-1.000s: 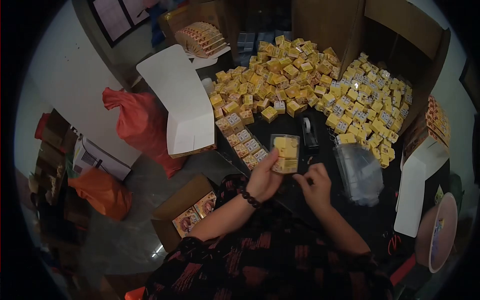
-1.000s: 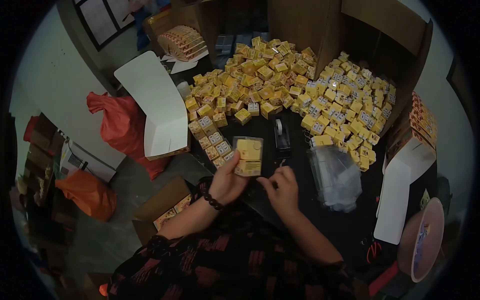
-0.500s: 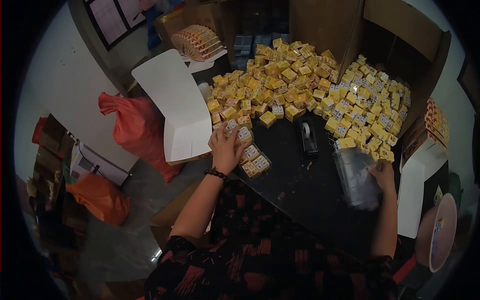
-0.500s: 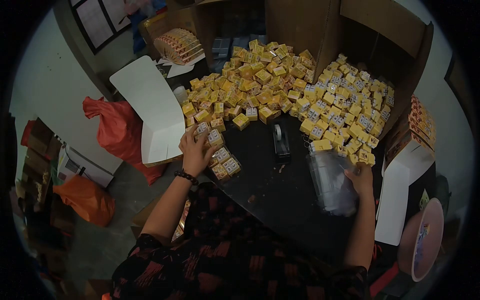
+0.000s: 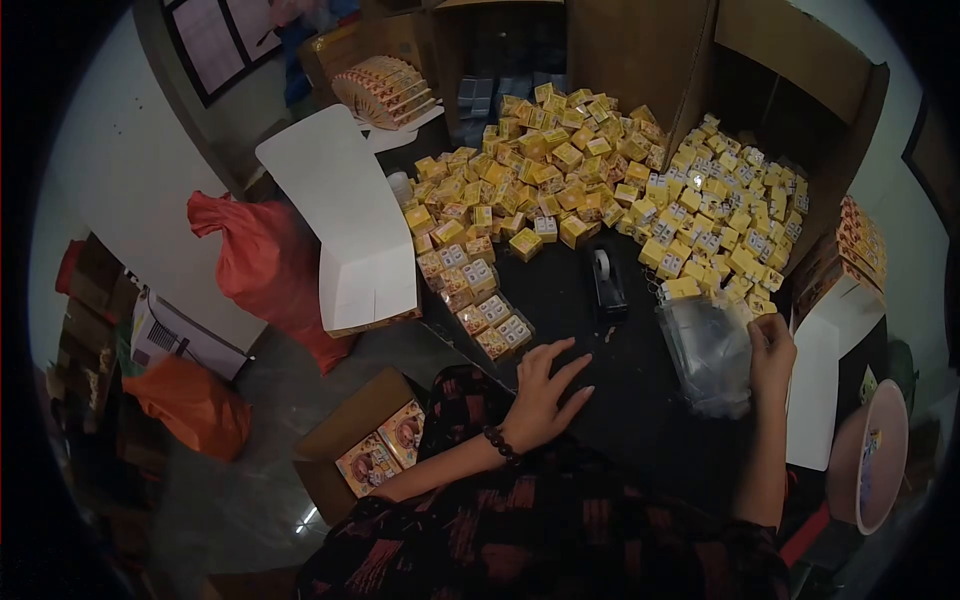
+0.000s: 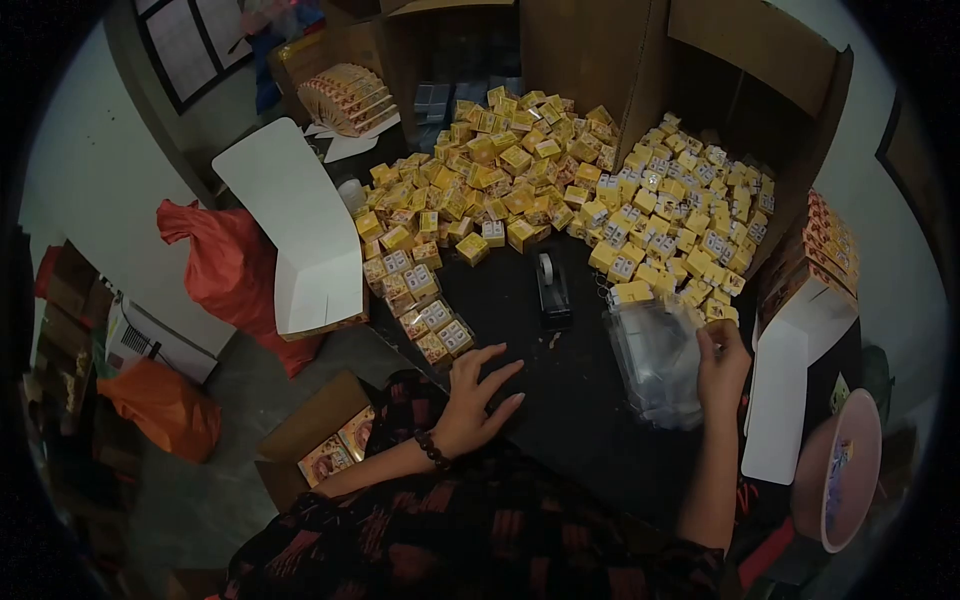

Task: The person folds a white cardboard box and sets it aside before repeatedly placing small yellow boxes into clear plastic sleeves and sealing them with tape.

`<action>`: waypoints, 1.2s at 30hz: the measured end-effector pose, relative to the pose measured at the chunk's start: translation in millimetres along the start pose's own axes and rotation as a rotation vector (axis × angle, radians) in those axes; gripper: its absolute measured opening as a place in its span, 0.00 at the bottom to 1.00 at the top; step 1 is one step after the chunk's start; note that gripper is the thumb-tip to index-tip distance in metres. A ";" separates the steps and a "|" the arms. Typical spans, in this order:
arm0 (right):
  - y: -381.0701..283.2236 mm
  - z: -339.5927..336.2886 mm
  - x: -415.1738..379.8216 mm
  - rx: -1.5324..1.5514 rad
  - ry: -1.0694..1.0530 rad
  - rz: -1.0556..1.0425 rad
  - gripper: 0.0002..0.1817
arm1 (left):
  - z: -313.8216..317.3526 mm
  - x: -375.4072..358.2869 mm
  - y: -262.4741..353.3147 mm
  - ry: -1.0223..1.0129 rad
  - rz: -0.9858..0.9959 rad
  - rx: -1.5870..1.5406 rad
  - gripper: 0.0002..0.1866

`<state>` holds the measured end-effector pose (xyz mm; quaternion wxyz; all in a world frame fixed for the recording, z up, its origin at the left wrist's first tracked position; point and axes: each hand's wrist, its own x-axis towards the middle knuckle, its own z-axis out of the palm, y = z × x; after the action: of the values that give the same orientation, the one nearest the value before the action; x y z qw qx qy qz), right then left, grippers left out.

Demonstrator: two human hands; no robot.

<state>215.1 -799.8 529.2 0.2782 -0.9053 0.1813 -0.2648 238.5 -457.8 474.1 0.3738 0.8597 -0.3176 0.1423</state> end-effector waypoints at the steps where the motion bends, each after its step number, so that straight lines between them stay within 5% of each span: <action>1: -18.8 -0.1 -11.2 0.250 -0.059 0.024 0.08 | 1.8 2.6 3.1 0.001 0.019 -0.090 0.25; 3: -62.3 11.7 -51.5 0.514 -0.164 -0.072 0.08 | 2.2 4.3 12.3 -0.004 0.035 -0.184 0.25; 5: -89.8 28.0 -85.7 0.334 -0.191 -0.420 0.08 | 0.4 7.2 22.0 0.054 -0.018 -0.311 0.25; 12: -104.4 65.7 -126.3 0.568 -0.474 -0.306 0.11 | -19.2 -18.4 3.3 0.084 -0.244 -0.491 0.21; 14: -102.8 70.0 -125.2 0.519 -0.550 -0.359 0.13 | -32.5 -23.7 1.3 -0.190 -0.081 -0.253 0.12; 16: -101.0 76.3 -118.7 1.046 -1.212 0.253 0.17 | -36.1 -29.0 -1.0 -0.217 -0.102 -0.403 0.09; 20: -108.1 82.0 -100.3 1.116 -1.635 0.539 0.23 | -48.1 -34.2 -6.3 -0.362 -0.093 -0.544 0.06; 22: -116.2 90.3 -93.1 0.874 -1.653 0.216 0.27 | -62.3 -33.0 -4.0 -0.391 -0.076 -0.420 0.05; 28: -140.1 118.5 -70.2 0.402 -1.782 -0.200 0.30 | -73.0 -53.0 -19.1 -0.384 -0.088 -0.319 0.06; 30: -154.0 135.0 -46.7 0.509 -1.563 -0.455 0.25 | -70.0 -64.9 -28.8 -0.405 -0.137 -0.379 0.07; 32: -186.7 169.4 -9.0 0.556 -1.140 -0.452 0.21 | -56.5 -85.8 -46.6 -0.558 -0.398 -0.889 0.11; 33: -199.2 196.6 8.8 0.552 -0.851 -0.514 0.18 | -45.0 -98.5 -50.2 -0.554 -0.404 -0.891 0.11; 36: -228.3 300.1 57.4 0.364 -0.614 -0.386 0.22 | -30.6 -106.5 -61.3 -0.634 -0.513 -1.304 0.17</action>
<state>476.1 -526.7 476.3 0.4206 -0.8956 -0.1332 -0.0573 197.5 -356.8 409.7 0.7175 0.5117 -0.2200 -0.4182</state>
